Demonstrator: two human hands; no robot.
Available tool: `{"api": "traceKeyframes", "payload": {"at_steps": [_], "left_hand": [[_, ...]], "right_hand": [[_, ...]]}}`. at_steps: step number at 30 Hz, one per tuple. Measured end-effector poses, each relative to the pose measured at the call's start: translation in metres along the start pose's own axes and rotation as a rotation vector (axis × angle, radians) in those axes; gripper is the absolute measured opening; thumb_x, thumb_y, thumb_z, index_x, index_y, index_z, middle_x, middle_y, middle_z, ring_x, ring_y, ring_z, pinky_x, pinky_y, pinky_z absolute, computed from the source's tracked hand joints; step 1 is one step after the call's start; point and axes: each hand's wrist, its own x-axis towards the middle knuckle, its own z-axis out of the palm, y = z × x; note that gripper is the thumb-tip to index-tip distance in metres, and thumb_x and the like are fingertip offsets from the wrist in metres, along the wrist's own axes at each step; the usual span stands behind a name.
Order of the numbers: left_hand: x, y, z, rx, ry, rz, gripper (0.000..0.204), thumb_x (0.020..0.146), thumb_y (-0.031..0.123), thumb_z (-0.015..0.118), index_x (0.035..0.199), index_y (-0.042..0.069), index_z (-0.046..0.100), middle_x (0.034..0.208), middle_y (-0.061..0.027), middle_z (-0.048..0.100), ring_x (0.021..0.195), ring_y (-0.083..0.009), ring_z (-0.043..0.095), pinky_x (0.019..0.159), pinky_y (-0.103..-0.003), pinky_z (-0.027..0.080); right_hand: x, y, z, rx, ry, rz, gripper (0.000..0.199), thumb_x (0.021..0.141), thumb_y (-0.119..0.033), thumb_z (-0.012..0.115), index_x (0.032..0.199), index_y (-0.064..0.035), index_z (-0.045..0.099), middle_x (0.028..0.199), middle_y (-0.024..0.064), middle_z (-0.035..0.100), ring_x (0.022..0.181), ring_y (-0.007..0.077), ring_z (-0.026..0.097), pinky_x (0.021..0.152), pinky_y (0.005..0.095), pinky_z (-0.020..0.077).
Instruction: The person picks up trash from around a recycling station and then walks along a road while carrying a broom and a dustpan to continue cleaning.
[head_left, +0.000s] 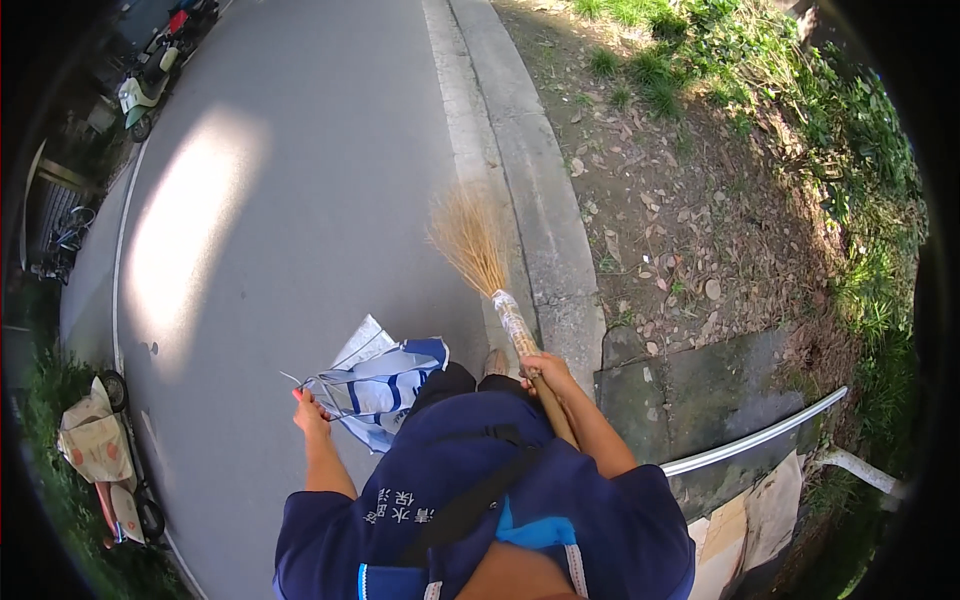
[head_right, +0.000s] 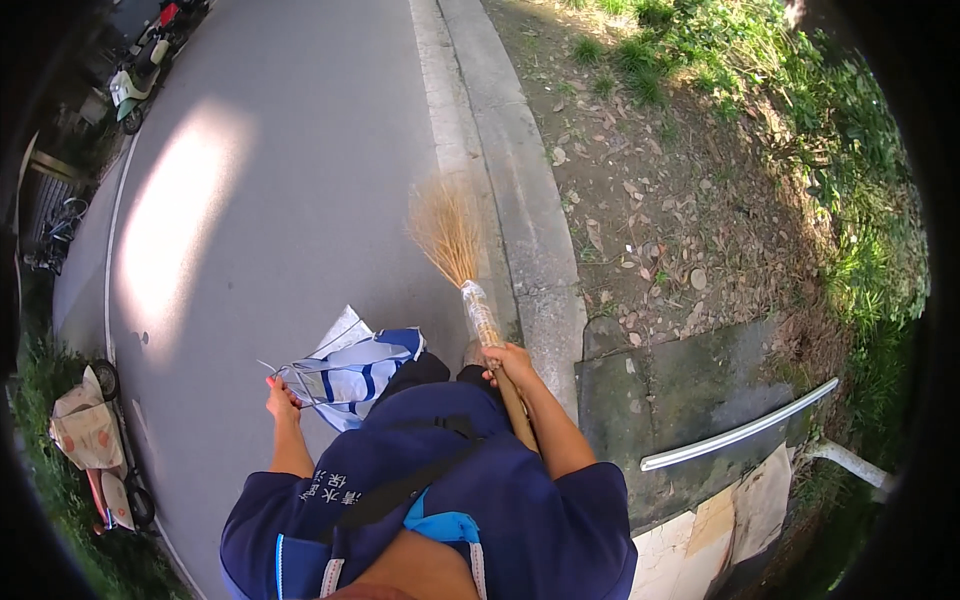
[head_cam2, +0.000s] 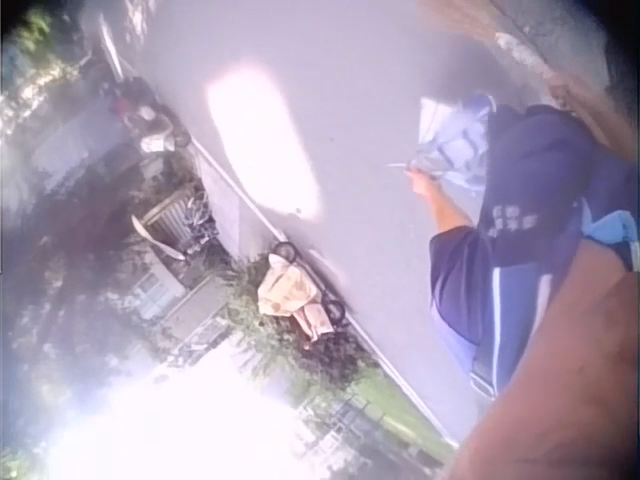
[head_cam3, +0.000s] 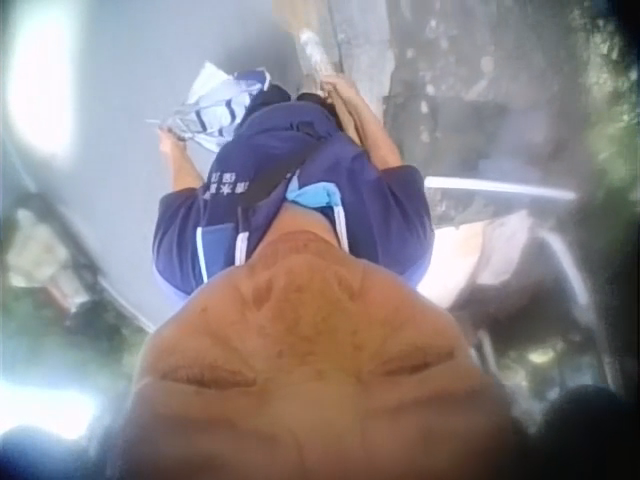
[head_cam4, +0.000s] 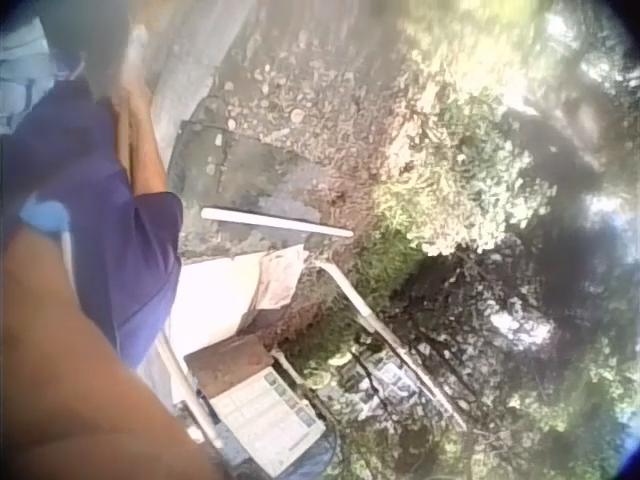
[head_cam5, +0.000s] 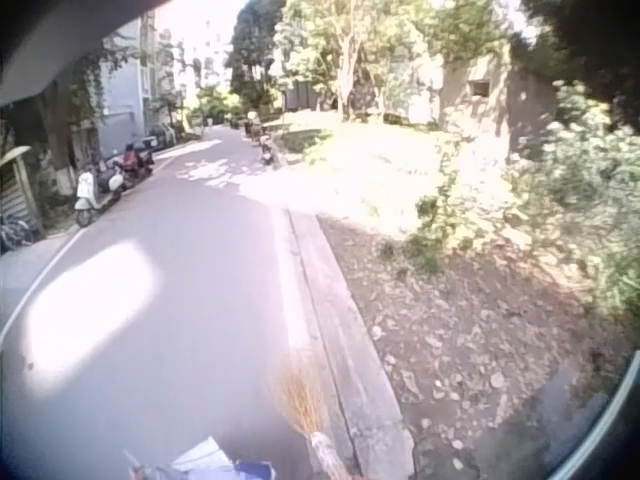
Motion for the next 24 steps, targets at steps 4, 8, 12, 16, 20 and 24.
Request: {"api": "traceKeyframes", "payload": {"at_steps": [4, 8, 12, 16, 20, 24], "left_hand": [[0.026, 0.045, 0.067, -0.014, 0.002, 0.009, 0.028, 0.084, 0.026, 0.059, 0.064, 0.012, 0.046, 0.049, 0.0047, 0.033, 0.039, -0.0079, 0.03, 0.037, -0.025, 0.024], [0.061, 0.074, 0.15, -0.039, -0.014, -0.007, 0.028, 0.084, 0.028, 0.059, 0.065, 0.012, 0.046, 0.05, 0.0044, 0.033, 0.039, -0.0084, 0.03, 0.037, -0.025, 0.026], [0.109, 0.108, 0.249, -0.017, 0.003, -0.074, 0.026, 0.084, 0.026, 0.058, 0.068, 0.011, 0.046, 0.05, 0.0028, 0.035, 0.039, -0.0098, 0.033, 0.036, -0.026, 0.029], [0.154, 0.15, 0.335, 0.0, 0.014, -0.097, 0.023, 0.082, 0.024, 0.059, 0.07, 0.009, 0.046, 0.05, 0.0017, 0.037, 0.039, -0.0109, 0.034, 0.036, -0.027, 0.029], [0.183, 0.224, 0.422, 0.001, 0.002, -0.096, 0.025, 0.082, 0.025, 0.059, 0.068, 0.01, 0.045, 0.05, 0.0017, 0.036, 0.039, -0.0103, 0.032, 0.036, -0.027, 0.026], [0.23, 0.29, 0.498, -0.024, 0.015, -0.057, 0.027, 0.082, 0.025, 0.059, 0.065, 0.011, 0.044, 0.05, 0.0022, 0.034, 0.039, -0.0096, 0.03, 0.036, -0.026, 0.024]], "right_hand": [[0.077, -0.058, -0.013, -0.307, 0.05, 0.065, 0.027, 0.071, -0.015, 0.069, 0.087, -0.0022, 0.053, 0.064, 0.0083, 0.054, 0.045, 0.0202, 0.054, 0.037, 0.0333, 0.042], [0.145, -0.202, -0.072, -0.125, 0.343, -0.104, 0.026, 0.068, -0.011, 0.068, 0.087, 0.0003, 0.055, 0.063, 0.0085, 0.053, 0.044, 0.0205, 0.052, 0.037, 0.0338, 0.0442], [0.177, -0.326, -0.083, 0.459, 0.274, -0.316, 0.03, 0.082, -0.034, 0.058, 0.089, -0.0053, 0.051, 0.073, 0.0104, 0.059, 0.052, 0.0177, 0.055, 0.038, 0.026, 0.0431], [0.173, -0.431, -0.073, 0.437, 0.35, -0.444, 0.029, 0.08, -0.03, 0.062, 0.092, -0.0059, 0.052, 0.077, 0.0091, 0.06, 0.052, 0.0167, 0.056, 0.037, 0.0255, 0.0426], [0.207, -0.493, -0.007, 0.386, 0.419, -0.393, 0.032, 0.079, -0.03, 0.063, 0.098, -0.0061, 0.052, 0.076, 0.0095, 0.059, 0.053, 0.017, 0.056, 0.038, 0.0262, 0.0423], [0.29, -0.544, 0.088, 0.227, 0.32, -0.293, 0.029, 0.08, -0.024, 0.062, 0.097, -0.004, 0.051, 0.076, 0.0125, 0.059, 0.052, 0.0188, 0.057, 0.038, 0.0291, 0.0425]]}}
